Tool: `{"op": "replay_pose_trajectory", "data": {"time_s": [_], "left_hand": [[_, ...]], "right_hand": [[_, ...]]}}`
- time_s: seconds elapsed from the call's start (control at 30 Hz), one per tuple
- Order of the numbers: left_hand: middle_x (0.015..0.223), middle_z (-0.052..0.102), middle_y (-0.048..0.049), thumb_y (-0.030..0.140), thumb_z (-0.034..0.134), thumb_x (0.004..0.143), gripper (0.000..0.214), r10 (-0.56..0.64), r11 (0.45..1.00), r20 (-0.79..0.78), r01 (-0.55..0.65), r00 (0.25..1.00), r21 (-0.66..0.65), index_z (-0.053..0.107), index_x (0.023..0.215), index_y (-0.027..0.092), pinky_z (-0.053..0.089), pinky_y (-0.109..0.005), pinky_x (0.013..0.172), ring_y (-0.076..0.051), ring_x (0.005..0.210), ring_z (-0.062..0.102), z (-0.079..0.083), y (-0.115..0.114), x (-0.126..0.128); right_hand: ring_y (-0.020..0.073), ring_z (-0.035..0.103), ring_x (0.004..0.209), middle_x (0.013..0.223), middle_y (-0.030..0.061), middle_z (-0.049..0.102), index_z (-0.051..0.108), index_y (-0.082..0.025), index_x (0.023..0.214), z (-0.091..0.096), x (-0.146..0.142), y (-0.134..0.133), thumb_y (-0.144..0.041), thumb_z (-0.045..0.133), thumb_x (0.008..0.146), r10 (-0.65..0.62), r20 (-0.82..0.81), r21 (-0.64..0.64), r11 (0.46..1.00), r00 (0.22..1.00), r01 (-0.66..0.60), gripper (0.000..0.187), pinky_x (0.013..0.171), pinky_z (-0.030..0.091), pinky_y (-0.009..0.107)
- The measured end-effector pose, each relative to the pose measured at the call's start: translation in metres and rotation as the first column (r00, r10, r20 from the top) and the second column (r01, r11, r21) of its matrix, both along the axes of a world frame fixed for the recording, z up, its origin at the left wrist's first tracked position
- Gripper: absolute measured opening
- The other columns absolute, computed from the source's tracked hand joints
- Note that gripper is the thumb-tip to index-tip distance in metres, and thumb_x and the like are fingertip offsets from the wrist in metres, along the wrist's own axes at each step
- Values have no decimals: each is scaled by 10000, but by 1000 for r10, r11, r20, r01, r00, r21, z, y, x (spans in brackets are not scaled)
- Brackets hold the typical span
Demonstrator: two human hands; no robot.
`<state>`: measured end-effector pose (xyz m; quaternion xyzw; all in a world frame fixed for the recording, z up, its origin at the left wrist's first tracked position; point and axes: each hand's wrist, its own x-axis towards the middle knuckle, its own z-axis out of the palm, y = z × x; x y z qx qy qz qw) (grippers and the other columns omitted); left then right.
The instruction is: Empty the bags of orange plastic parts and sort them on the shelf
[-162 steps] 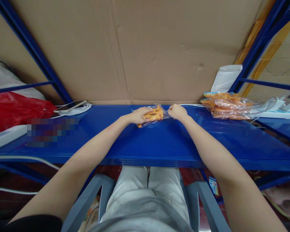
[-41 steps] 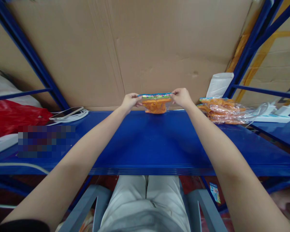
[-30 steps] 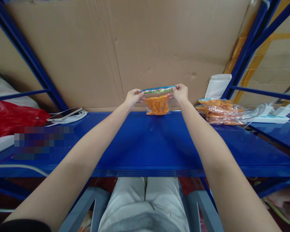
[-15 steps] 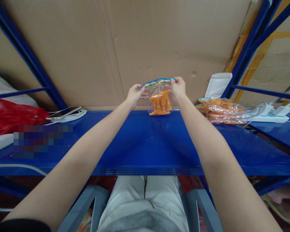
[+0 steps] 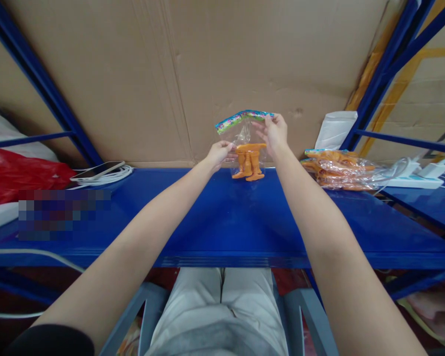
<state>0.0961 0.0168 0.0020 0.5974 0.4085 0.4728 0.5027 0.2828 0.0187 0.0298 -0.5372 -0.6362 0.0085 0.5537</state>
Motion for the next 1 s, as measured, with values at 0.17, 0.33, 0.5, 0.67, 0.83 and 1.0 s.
{"op": "replay_pose_trajectory", "data": {"time_s": [0.17,0.33,0.5,0.67,0.83,1.0], "left_hand": [[993,739,-51,121,502,994,157,13,999,34,-14,999,34,557,852,159,555,-230,772,-99,760,722,-5,0,3],[958,723,-47,113,484,994,171,-13,999,70,9,997,46,542,842,163,556,-265,808,-107,770,715,-10,0,7],[906,693,-23,122,474,992,160,-36,997,58,32,998,66,539,856,173,542,-254,818,-101,782,699,-10,-1,9],[871,678,-19,115,459,976,170,-92,994,27,90,995,63,544,844,181,543,-280,845,-125,820,698,-9,-4,4],[867,675,-21,128,467,972,183,-128,987,-29,130,991,93,549,817,180,532,-295,859,-134,820,685,-7,-5,4],[902,687,-31,152,501,981,189,-116,975,-76,129,990,183,547,798,173,525,-297,866,-138,842,680,-4,-3,9]], "right_hand": [[224,726,902,1272,109,647,487,-330,1376,-24,6,-9,-525,565,955,4,6,-80,997,1000,-4,470,673,598,342],[247,722,891,1520,213,456,349,-264,1550,-44,15,-10,-516,645,893,-4,11,-146,989,1000,6,764,680,620,382],[197,719,816,1595,223,365,236,-306,1619,-50,19,-18,-460,765,822,21,-251,-242,967,968,-83,969,672,633,360],[68,641,623,1540,186,482,293,-286,1600,-61,12,-36,-307,843,766,109,-469,-379,872,876,-312,999,606,614,251],[19,598,577,1582,111,444,368,-340,1548,-67,13,-32,-331,833,776,178,-512,-244,908,840,-341,901,591,601,220],[65,602,565,1139,57,703,576,-235,1315,-66,22,-17,-362,865,726,154,-514,-171,946,844,-276,668,590,592,249]]}}
